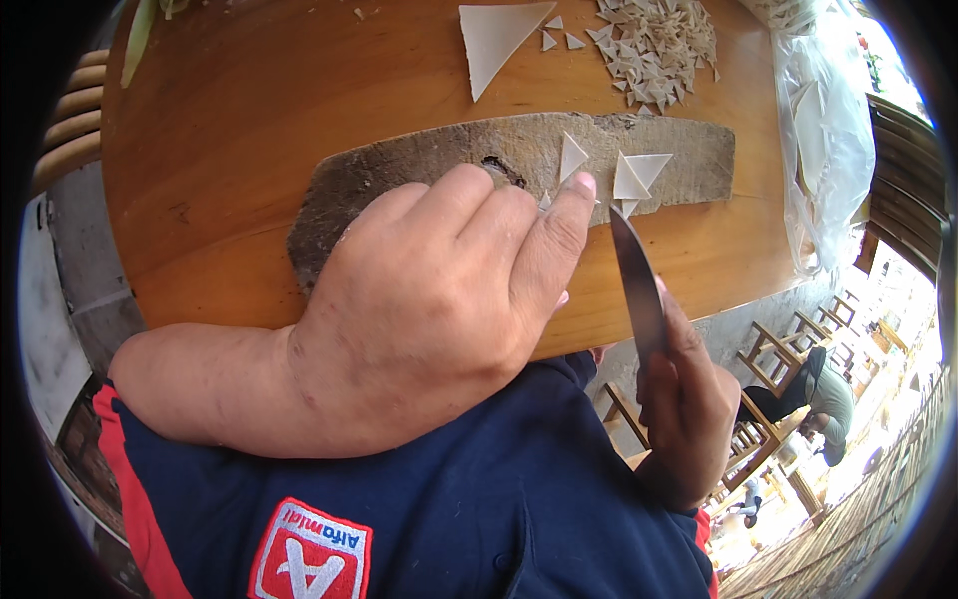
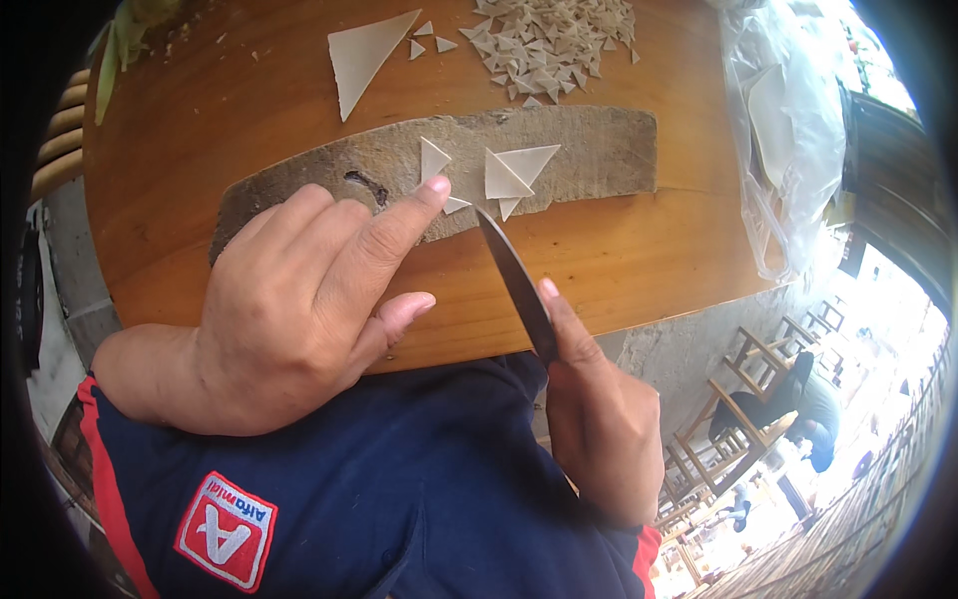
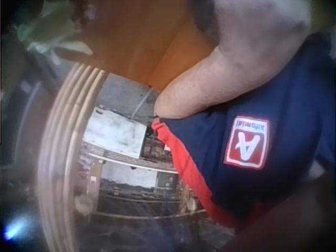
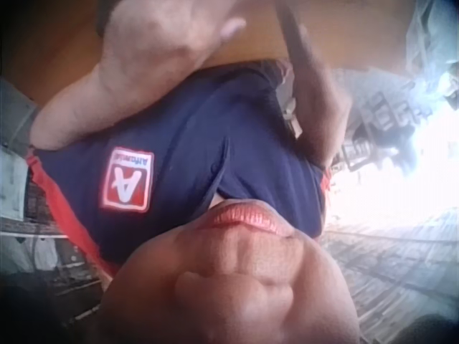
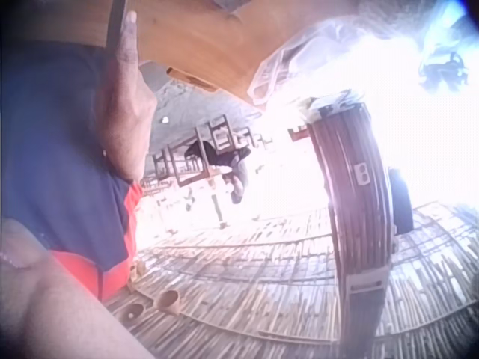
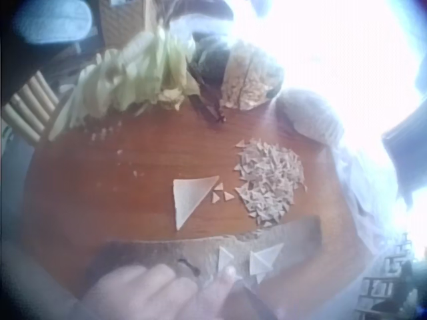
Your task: The person uses a knife to cut thin white sheets of dough into small triangular pieces on a wooden cutting board. The cut pieces accumulate in a pile on the board as the person continues cutting.
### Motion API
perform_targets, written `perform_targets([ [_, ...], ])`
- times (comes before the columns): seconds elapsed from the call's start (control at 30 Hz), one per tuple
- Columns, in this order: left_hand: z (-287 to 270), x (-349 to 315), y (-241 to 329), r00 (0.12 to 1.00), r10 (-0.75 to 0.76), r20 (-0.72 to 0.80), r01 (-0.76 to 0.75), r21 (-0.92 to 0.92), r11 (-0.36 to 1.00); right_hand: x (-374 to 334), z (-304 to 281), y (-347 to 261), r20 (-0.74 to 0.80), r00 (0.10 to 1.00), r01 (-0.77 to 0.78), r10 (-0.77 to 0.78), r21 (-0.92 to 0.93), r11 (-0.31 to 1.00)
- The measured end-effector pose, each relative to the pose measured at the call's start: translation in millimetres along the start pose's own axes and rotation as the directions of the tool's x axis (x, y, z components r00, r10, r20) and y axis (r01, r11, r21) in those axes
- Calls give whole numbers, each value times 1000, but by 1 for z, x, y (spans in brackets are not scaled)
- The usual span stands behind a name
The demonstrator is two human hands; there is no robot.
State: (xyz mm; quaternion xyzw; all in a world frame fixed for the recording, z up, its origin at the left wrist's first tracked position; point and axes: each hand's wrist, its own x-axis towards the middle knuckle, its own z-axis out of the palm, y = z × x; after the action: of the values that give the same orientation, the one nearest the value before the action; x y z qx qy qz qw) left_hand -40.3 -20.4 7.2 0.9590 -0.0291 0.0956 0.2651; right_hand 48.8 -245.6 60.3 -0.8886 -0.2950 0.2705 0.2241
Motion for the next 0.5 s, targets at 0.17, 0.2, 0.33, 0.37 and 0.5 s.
perform_targets([
  [0.17,1,1,-3,1000,25,19,-25,19,1000,-4,-2,-1,90,994,-64,56,95,993],
  [0.2,1,1,-3,999,29,16,-29,17,999,-3,-1,-1,71,996,-53,46,93,994],
  [0.33,2,1,-4,999,33,-9,-33,18,999,1,2,-3,39,998,-46,42,96,994],
  [0.37,3,1,-4,999,37,-18,-36,17,999,1,2,-3,39,998,-58,54,98,994],
  [0.5,2,0,-3,999,34,-31,-34,-2,999,2,3,-3,25,998,-60,58,89,994],
])
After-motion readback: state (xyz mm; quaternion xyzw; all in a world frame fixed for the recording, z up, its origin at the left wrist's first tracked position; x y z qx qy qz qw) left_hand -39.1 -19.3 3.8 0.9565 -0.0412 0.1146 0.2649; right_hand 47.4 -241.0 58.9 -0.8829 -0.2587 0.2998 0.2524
